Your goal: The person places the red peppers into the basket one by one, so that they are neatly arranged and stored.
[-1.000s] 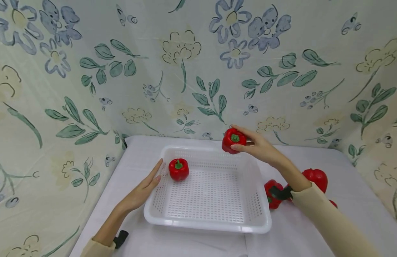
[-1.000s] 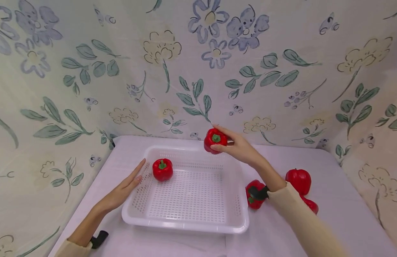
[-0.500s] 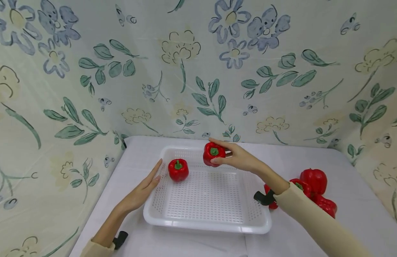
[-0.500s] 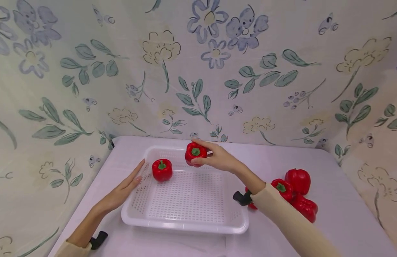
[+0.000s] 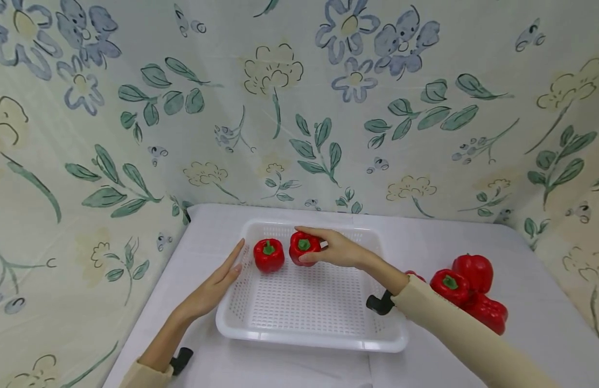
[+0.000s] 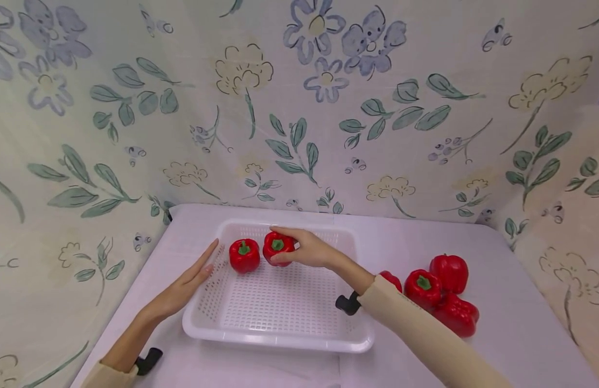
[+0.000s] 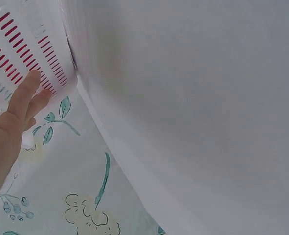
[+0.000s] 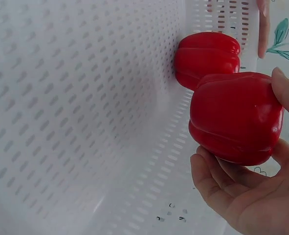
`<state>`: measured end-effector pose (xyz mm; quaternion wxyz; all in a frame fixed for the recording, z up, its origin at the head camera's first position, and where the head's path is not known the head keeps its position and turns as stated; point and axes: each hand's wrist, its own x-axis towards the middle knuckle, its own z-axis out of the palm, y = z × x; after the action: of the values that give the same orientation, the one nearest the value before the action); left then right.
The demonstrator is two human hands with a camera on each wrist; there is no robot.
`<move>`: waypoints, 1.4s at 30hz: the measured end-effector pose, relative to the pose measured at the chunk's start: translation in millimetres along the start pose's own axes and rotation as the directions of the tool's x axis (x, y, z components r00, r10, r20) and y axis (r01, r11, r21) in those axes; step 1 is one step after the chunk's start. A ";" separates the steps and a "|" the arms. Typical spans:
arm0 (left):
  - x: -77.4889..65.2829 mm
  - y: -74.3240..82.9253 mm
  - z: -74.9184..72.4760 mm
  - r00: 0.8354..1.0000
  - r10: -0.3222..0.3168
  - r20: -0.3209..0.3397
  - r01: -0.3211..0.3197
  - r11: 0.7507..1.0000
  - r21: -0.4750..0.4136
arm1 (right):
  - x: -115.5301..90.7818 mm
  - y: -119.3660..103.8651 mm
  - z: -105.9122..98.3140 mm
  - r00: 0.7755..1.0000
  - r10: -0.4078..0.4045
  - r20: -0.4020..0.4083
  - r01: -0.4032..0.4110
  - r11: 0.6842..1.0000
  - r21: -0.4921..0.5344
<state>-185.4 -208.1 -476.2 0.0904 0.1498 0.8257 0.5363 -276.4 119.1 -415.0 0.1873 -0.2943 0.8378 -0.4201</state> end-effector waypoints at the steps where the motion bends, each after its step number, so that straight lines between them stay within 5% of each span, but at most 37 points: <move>1: -0.2 0.2 0.0 1.000 0.001 0.002 -0.001 1.000 -0.002 | 1.0 1.2 2.2 1.000 0.003 -0.001 -0.003 1.000 -0.007; 42: 0.0 0.5 -1.0 1.000 0.014 0.019 -0.014 1.000 -0.020 | 12.5 9.4 28.7 0.993 0.117 0.020 -0.116 0.992 -0.056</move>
<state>-185.6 -208.8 -475.4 0.0960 0.1597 0.8184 0.5437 -272.9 98.4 -440.1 0.2131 -0.2547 0.8624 -0.3820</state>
